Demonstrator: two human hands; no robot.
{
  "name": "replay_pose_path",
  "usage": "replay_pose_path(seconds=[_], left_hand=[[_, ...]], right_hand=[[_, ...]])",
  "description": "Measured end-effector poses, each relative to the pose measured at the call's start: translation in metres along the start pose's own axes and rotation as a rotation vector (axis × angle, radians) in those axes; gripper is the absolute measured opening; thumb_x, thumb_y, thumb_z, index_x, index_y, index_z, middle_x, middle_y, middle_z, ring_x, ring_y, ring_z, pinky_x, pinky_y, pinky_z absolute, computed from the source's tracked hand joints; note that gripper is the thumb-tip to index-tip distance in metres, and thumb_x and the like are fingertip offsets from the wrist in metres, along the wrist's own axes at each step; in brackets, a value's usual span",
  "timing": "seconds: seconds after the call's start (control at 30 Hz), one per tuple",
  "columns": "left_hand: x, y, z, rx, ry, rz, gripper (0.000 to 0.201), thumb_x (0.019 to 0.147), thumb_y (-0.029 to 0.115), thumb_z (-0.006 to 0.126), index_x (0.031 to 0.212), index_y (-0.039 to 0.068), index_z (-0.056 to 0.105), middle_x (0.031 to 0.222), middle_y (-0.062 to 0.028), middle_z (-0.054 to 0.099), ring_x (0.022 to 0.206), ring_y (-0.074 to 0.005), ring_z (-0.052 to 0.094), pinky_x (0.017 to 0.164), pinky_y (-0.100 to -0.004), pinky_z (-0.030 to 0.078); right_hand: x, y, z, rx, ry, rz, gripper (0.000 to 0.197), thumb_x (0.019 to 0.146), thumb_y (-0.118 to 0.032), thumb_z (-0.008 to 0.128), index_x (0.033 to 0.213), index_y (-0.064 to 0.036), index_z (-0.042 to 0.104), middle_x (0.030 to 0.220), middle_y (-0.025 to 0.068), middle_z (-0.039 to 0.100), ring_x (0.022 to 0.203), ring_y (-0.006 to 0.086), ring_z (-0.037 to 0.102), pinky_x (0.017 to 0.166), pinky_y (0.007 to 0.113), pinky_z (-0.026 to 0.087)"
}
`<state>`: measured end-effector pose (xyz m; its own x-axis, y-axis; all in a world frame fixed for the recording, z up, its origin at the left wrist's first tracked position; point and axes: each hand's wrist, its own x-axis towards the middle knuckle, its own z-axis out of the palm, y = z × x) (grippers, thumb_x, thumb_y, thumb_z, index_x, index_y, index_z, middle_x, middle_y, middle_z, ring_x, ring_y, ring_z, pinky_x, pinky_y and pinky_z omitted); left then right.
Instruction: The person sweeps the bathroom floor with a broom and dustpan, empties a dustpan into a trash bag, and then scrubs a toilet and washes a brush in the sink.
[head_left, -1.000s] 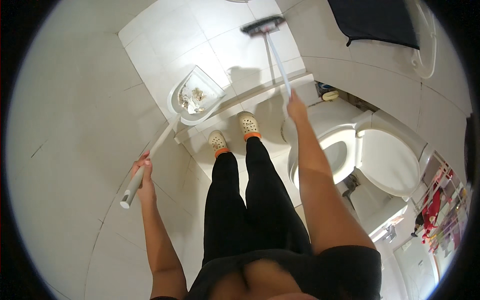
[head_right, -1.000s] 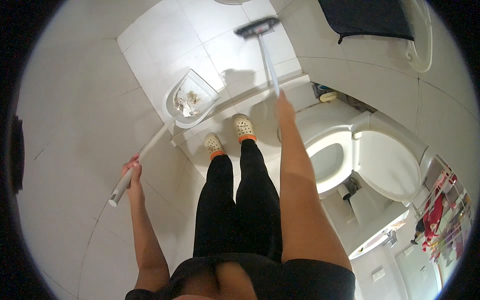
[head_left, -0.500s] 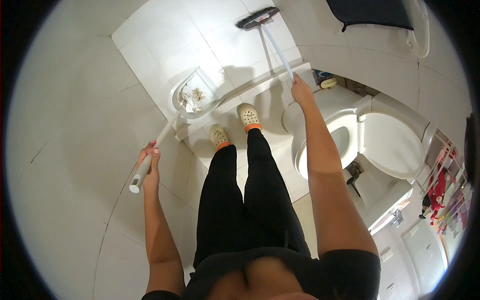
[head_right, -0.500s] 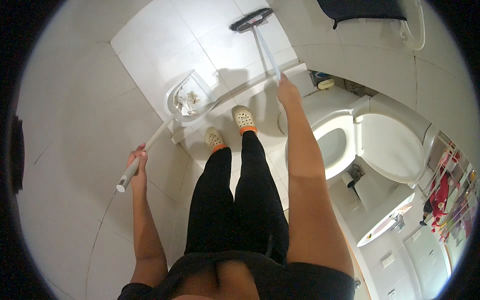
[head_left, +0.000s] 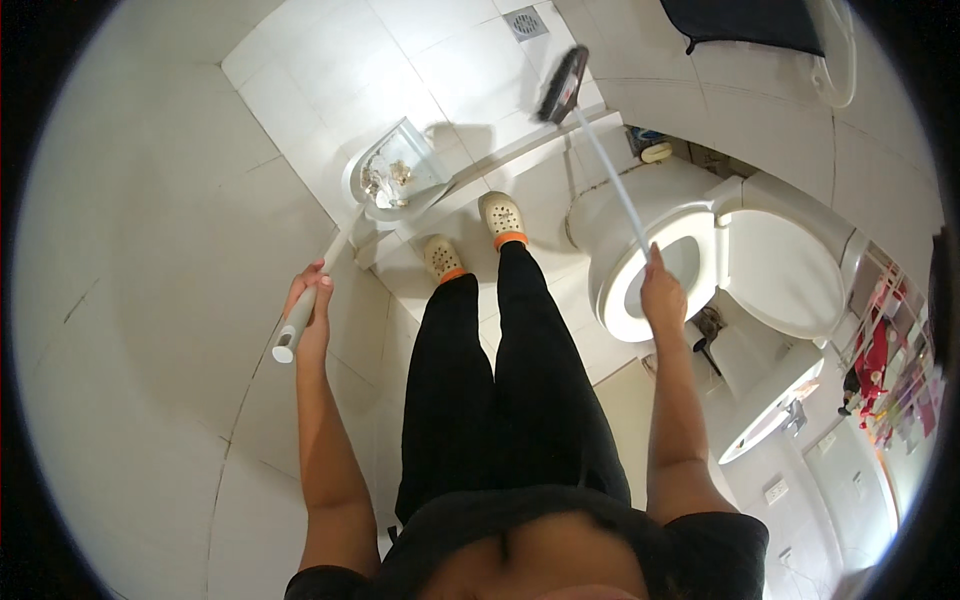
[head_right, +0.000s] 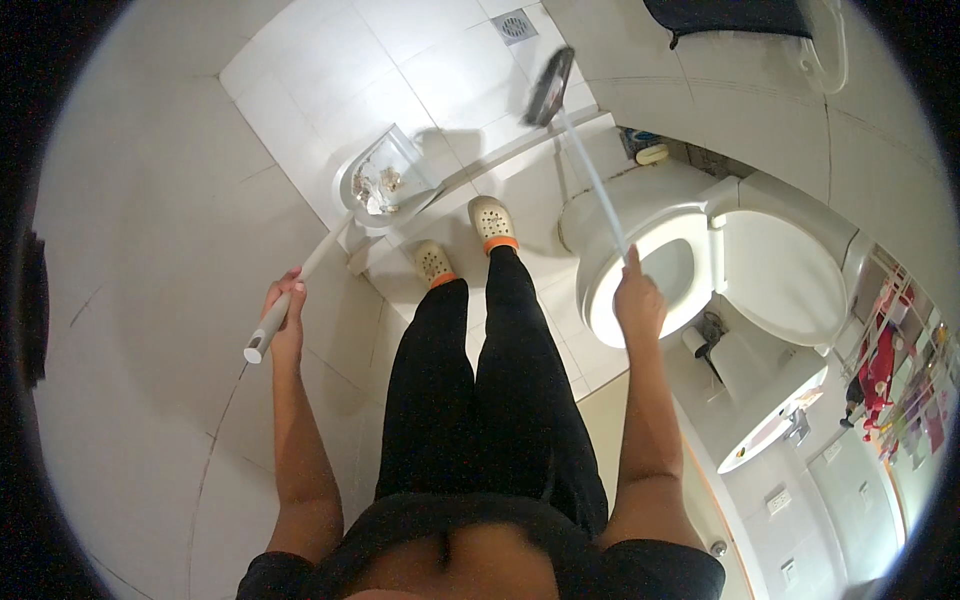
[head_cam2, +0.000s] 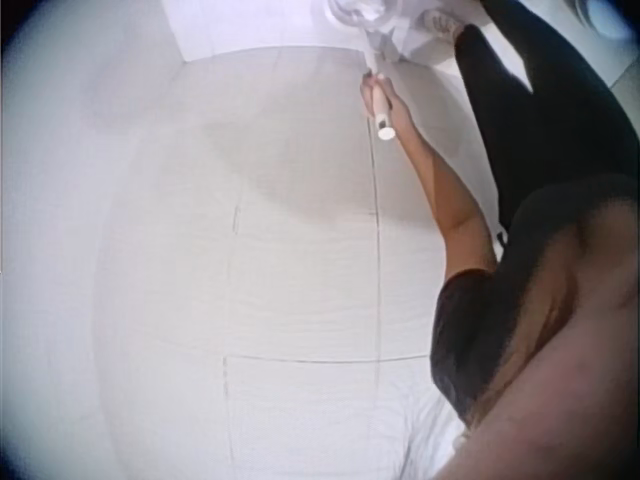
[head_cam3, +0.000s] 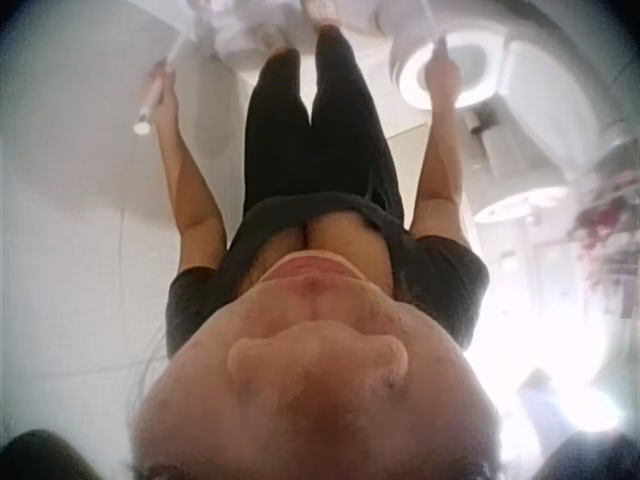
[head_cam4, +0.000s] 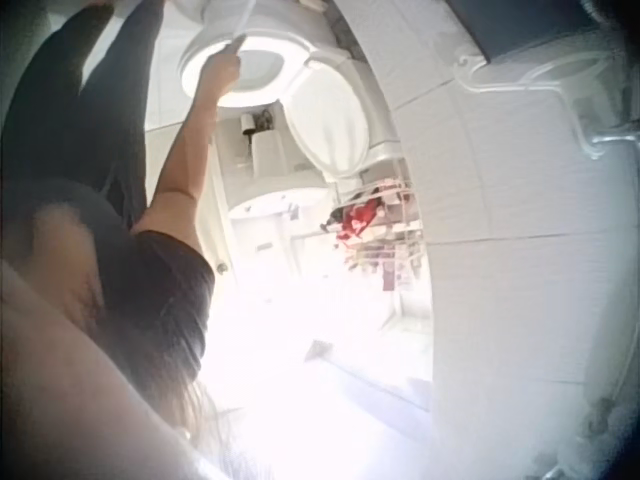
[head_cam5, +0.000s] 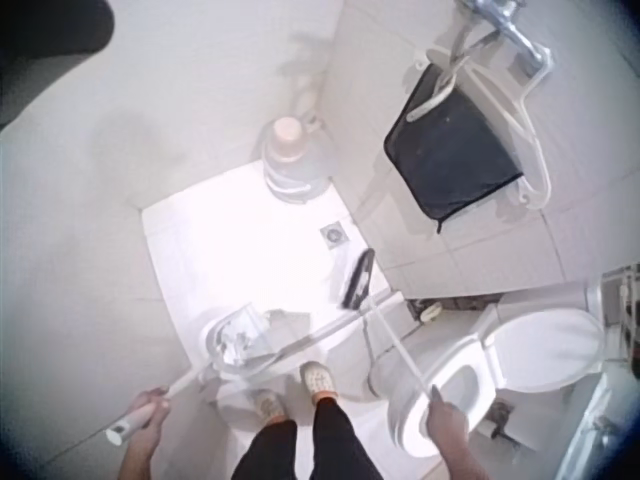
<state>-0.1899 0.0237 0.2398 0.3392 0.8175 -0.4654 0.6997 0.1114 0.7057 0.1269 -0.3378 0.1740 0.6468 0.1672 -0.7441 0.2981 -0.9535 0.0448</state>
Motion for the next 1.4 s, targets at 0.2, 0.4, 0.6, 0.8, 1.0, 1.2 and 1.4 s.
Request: replay_pose_path(seconds=[0.2, 0.4, 0.6, 0.8, 1.0, 1.2, 1.4], left_hand=[[-0.001, -0.006, 0.004, 0.023, -0.001, 0.045, 0.013, 0.085, 0.015, 0.063, 0.088, 0.002, 0.059, 0.112, -0.0158, 0.058, 0.106, -0.0215, 0.053, 0.092, -0.0315, 0.039], [0.001, 0.003, 0.01, 0.032, -0.02, 0.006, 0.011, 0.084, 0.013, 0.063, 0.086, 0.003, 0.059, 0.111, -0.0165, 0.058, 0.107, -0.0222, 0.053, 0.092, -0.0317, 0.039], [0.006, -0.002, 0.006, 0.145, -0.119, 0.034, 0.015, 0.085, 0.019, 0.062, 0.086, 0.004, 0.057, 0.112, -0.0129, 0.06, 0.102, -0.0195, 0.054, 0.089, -0.0314, 0.04], [0.006, -0.003, 0.018, 0.127, -0.097, 0.04, 0.009, 0.084, 0.012, 0.06, 0.084, 0.003, 0.057, 0.11, -0.0142, 0.06, 0.1, -0.0223, 0.057, 0.086, -0.03, 0.042], [0.012, -0.009, 0.014, 0.142, -0.113, 0.075, 0.008, 0.084, 0.01, 0.061, 0.082, 0.004, 0.057, 0.111, -0.0134, 0.061, 0.101, -0.0199, 0.055, 0.087, -0.03, 0.042], [0.004, -0.013, -0.002, 0.132, -0.075, 0.111, 0.01, 0.085, 0.013, 0.061, 0.084, 0.003, 0.058, 0.111, -0.0132, 0.061, 0.102, -0.0203, 0.055, 0.088, -0.0309, 0.042], [0.012, -0.031, -0.014, 0.018, -0.085, 0.079, 0.014, 0.086, 0.017, 0.061, 0.085, 0.004, 0.058, 0.113, -0.015, 0.06, 0.105, -0.0224, 0.054, 0.093, -0.0329, 0.039]], right_hand=[[0.042, -0.008, 0.005, 0.108, -0.026, -0.07, 0.059, 0.088, -0.013, 0.043, 0.142, -0.0253, 0.025, 0.103, 0.0286, 0.053, 0.096, 0.0408, 0.057, 0.085, 0.045, 0.045], [0.084, -0.075, 0.05, 0.184, -0.006, 0.102, 0.063, 0.084, -0.015, 0.044, 0.143, -0.0203, 0.023, 0.107, 0.0267, 0.056, 0.099, 0.0379, 0.056, 0.088, 0.044, 0.044], [0.077, -0.101, 0.081, 0.252, -0.122, 0.05, 0.066, 0.081, -0.011, 0.044, 0.143, -0.012, 0.021, 0.104, 0.0253, 0.059, 0.097, 0.0373, 0.058, 0.086, 0.044, 0.045], [-0.057, -0.138, 0.104, 0.477, -0.372, -0.123, 0.065, 0.081, -0.01, 0.044, 0.141, -0.0068, 0.019, 0.094, 0.029, 0.06, 0.089, 0.0437, 0.059, 0.081, 0.049, 0.046], [-0.138, -0.126, 0.092, 0.515, -0.448, -0.299, 0.059, 0.088, -0.015, 0.045, 0.141, -0.0142, 0.022, 0.091, 0.0302, 0.059, 0.087, 0.0452, 0.058, 0.079, 0.052, 0.044], [-0.039, -0.089, 0.053, 0.327, -0.123, -0.239, 0.057, 0.088, -0.018, 0.045, 0.141, -0.0147, 0.026, 0.096, 0.0292, 0.059, 0.087, 0.0436, 0.059, 0.08, 0.05, 0.045], [0.146, -0.094, 0.016, 0.639, -0.294, -0.045, 0.057, 0.078, -0.009, 0.043, 0.132, 0.0076, 0.031, 0.083, 0.0229, 0.059, 0.054, 0.0256, 0.058, 0.044, 0.036, 0.047]])
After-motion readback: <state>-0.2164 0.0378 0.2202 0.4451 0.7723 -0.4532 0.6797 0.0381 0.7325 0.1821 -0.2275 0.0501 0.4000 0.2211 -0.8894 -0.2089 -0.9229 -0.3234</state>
